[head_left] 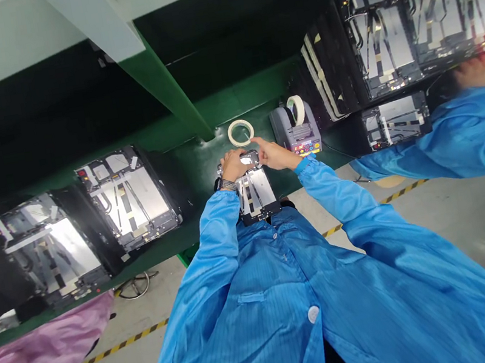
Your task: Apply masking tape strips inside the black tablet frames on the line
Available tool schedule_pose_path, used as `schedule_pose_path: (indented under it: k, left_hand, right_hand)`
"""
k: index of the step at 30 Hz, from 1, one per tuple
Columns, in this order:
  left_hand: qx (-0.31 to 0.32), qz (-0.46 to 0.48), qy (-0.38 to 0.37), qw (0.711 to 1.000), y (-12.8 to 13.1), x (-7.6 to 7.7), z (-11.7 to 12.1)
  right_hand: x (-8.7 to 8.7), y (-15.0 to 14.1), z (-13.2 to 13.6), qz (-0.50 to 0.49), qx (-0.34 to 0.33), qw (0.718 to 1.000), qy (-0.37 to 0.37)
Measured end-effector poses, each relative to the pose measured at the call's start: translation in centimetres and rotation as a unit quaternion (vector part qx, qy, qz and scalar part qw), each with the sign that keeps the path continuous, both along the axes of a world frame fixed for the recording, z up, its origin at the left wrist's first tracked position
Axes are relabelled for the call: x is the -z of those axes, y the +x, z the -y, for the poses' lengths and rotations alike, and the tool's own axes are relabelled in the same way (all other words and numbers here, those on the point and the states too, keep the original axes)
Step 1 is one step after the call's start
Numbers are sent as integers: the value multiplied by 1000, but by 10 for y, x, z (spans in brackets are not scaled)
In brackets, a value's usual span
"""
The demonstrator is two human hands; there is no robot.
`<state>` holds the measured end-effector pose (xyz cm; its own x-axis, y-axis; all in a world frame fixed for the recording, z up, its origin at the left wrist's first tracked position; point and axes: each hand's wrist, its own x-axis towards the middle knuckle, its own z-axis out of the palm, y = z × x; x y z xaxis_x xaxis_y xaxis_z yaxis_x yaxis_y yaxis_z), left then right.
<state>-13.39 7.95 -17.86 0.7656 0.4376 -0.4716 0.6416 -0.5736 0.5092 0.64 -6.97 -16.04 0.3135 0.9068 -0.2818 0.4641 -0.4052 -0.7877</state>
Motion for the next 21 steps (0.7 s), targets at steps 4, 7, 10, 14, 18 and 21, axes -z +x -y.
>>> schedule_pose_path:
  k: [4, 7, 10, 14, 18, 21]
  left_hand:
    - [0, -1, -8, 1000, -1, -4, 1]
    - [-1, 2, -9, 1000, -2, -4, 0]
    - [-3, 5, -13, 1000, -2, -2, -1]
    - [-6, 9, -13, 1000, -2, -2, -1]
    - [-3, 16, -12, 1000, -2, -2, 0]
    - [-4, 24, -11, 1000, -3, 0, 0]
  right_hand:
    - [3, -10, -14, 48, -44, 997, -50]
    - [2, -13, -20, 80, -60, 991, -85]
    - [-1, -14, -21, 96, -72, 987, -104]
    - [-3, -16, -19, 110, -67, 985, -112]
    - [-3, -24, -17, 130, -64, 983, -116]
    - [-3, -30, -16, 143, -70, 982, -106]
